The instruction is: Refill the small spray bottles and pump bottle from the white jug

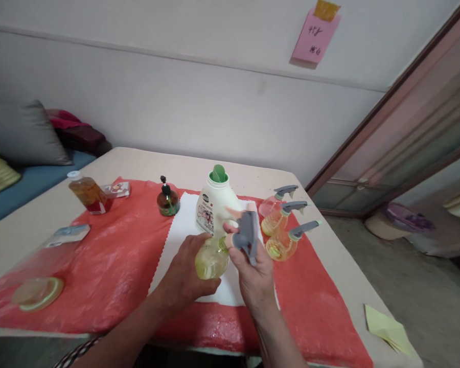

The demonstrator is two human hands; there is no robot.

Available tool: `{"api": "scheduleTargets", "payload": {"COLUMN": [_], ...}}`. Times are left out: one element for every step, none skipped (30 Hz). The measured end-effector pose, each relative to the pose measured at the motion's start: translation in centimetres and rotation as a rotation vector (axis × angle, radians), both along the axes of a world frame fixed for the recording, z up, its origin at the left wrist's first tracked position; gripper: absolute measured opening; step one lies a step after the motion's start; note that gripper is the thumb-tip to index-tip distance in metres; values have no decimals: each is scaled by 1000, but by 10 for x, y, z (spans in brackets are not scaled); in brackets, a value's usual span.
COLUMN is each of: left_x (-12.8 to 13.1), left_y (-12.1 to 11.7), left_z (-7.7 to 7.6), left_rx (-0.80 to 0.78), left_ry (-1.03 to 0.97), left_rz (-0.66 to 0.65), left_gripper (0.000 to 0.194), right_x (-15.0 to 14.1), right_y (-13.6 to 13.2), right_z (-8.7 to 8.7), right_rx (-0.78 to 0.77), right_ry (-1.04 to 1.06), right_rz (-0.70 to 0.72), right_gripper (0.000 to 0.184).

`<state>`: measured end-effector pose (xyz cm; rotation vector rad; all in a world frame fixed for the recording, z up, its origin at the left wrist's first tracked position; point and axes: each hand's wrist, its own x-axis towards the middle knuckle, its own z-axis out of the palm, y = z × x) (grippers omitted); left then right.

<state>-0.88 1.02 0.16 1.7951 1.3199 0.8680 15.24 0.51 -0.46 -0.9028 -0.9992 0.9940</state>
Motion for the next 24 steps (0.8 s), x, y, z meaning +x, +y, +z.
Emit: {"api": "scheduleTargets", "payload": {"left_x": [0, -1, -2, -3, -4, -5, -6, -7, -7, -7, -7, -6, -6, -5, -4, -3, -2, -2, -2, -2, -2, -1, -1, -1], "left_y": [0, 0, 0, -1, -1, -1, -1, -1, -1, -1, -1, -1, -1, -1, -2, -2, -2, -2, -2, -2, -3, -3, -3, -3], "left_z": [0, 1, 1, 2, 2, 2, 1, 0, -1, -2, -3, -4, -5, -5, -6, -6, -6, -7, -8, -8, -9, -10, -10, -10], "left_rx": [7, 12, 16, 18, 19, 18, 22, 35, 53, 76, 97, 113, 122, 125, 128, 136, 150, 169, 190, 208, 222, 230, 233, 230], "left_ry": [1, 7, 17, 26, 31, 36, 43, 52, 62, 70, 75, 75, 71, 66, 62, 62, 64, 68, 72, 77, 81, 86, 90, 92], "left_rz": [7, 16, 24, 29, 31, 29, 30, 31, 31, 28, 22, 17, 14, 15, 19, 24, 27, 29, 29, 29, 29, 35, 41, 47], "left_gripper": [73, 72, 70, 70, 70, 70, 71, 72, 73, 74, 74, 75, 75, 75, 74, 74, 75, 75, 76, 77, 77, 77, 76, 75], "right_x": [0, 0, 0, 1, 2, 2, 3, 4, 5, 5, 5, 5, 4, 3, 2, 1, 0, 0, -1, -2, -3, -5, -6, -8], "right_y": [0, 0, 0, 0, 0, 0, 1, 1, 1, 2, 2, 1, 1, 1, 1, 1, 1, 1, 1, 2, 2, 2, 3, 3], "right_z": [-1, -2, -3, -4, -4, -4, -4, -4, -4, -3, -3, -2, -2, -2, -2, -2, -2, -2, -3, -4, -4, -5, -6, -7], "right_rx": [-34, -64, -85, -96, -101, -103, -103, -104, -107, -112, -117, -121, -122, -120, -118, -118, -122, -125, -128, -129, -127, -122, -119, -117], "right_ry": [-20, -32, -37, -41, -48, -59, -70, -79, -82, -79, -71, -57, -37, -18, -6, -1, -2, -7, -11, -11, -6, 2, 9, 16], "right_rz": [49, 94, 122, 138, 147, 153, 158, 163, 165, 165, 159, 152, 143, 134, 130, 133, 140, 150, 157, 162, 163, 159, 155, 149], "right_gripper": [29, 30, 30, 30, 30, 30, 31, 31, 31, 31, 31, 31, 31, 31, 30, 30, 29, 28, 28, 28, 27, 26, 26, 26]}}
